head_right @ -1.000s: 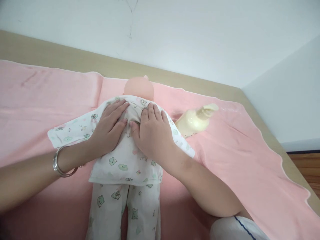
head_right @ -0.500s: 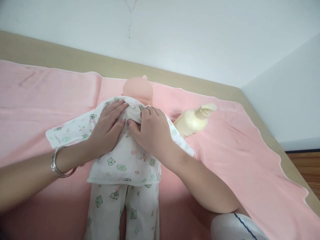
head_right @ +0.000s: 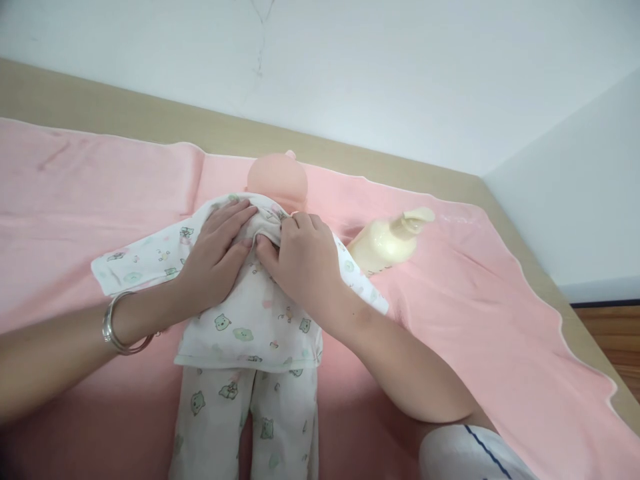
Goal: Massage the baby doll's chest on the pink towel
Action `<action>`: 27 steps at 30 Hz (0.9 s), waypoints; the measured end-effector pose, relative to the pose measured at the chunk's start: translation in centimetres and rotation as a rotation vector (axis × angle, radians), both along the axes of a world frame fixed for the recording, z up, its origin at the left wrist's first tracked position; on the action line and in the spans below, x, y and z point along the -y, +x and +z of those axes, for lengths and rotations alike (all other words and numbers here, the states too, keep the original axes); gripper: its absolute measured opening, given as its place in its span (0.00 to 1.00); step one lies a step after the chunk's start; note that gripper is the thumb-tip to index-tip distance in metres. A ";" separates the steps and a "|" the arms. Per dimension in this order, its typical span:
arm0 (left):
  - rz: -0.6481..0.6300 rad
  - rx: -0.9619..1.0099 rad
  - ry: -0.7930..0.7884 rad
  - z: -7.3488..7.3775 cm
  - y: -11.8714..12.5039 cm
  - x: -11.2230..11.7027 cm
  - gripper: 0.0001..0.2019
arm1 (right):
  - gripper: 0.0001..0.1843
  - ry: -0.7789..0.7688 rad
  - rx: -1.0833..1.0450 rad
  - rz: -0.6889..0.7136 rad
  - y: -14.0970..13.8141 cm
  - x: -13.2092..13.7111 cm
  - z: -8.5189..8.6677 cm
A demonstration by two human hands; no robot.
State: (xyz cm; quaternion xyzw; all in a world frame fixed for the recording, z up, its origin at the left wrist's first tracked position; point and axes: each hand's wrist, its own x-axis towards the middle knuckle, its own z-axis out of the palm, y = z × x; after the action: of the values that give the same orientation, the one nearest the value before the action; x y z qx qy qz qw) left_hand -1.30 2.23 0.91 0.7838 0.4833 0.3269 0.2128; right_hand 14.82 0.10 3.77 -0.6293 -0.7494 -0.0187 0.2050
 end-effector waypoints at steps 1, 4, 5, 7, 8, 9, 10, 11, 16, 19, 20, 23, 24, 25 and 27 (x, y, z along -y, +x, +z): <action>0.002 0.004 0.003 0.0 0.0 0.0 0.30 | 0.19 0.016 0.002 0.020 -0.1 0.2 -0.2; 0.015 0.013 0.001 -0.1 0.1 -0.1 0.30 | 0.26 0.015 -0.012 0.058 -0.2 0.6 -0.5; 0.019 0.015 0.001 -0.2 0.1 -0.1 0.30 | 0.28 -0.007 -0.018 0.056 -0.3 0.7 -0.6; 0.020 0.018 0.005 -0.2 0.1 -0.1 0.30 | 0.30 -0.064 -0.023 0.040 -0.3 0.8 -0.5; 0.018 0.018 0.008 -0.2 0.1 -0.1 0.30 | 0.31 -0.091 -0.022 0.030 -0.4 0.9 -0.4; 0.016 0.017 0.011 -0.2 0.1 -0.1 0.30 | 0.32 -0.118 -0.019 0.022 -0.4 1.0 -0.3; 0.016 0.016 0.013 -0.2 0.0 -0.1 0.30 | 0.33 -0.144 -0.016 0.014 -0.4 1.0 -0.2; 0.016 0.013 0.011 -0.1 0.0 -0.1 0.30 | 0.34 -0.168 -0.011 0.009 -0.4 1.1 -0.1; 0.020 0.005 0.005 -0.1 0.0 0.0 0.29 | 0.36 -0.238 0.021 -0.002 -0.5 1.3 0.2; 0.019 0.003 0.010 -0.1 0.0 0.0 0.30 | 0.38 -0.261 0.046 0.000 -0.6 1.3 0.3; 0.018 0.001 0.011 -0.1 0.0 0.0 0.30 | 0.38 -0.265 0.055 0.002 -0.6 1.3 0.3; 0.015 -0.004 0.010 -0.1 0.0 0.0 0.30 | 0.38 -0.272 0.079 0.008 -0.4 1.3 0.6; 0.013 -0.005 0.009 -0.1 0.0 0.0 0.30 | 0.38 -0.278 0.084 0.009 -0.3 1.3 0.7; 0.010 -0.006 0.007 -0.1 0.0 0.0 0.30 | 0.38 -0.286 0.086 0.007 -0.2 1.2 0.9; 0.011 -0.004 0.007 0.0 0.0 0.0 0.30 | 0.37 -0.307 0.085 0.002 -0.1 1.2 1.2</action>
State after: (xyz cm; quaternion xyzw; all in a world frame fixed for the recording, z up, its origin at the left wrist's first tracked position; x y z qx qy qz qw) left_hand -1.28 2.19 0.91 0.7826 0.4868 0.3279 0.2074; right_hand 14.76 -1.09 5.00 -0.6511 -0.7521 0.0694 0.0746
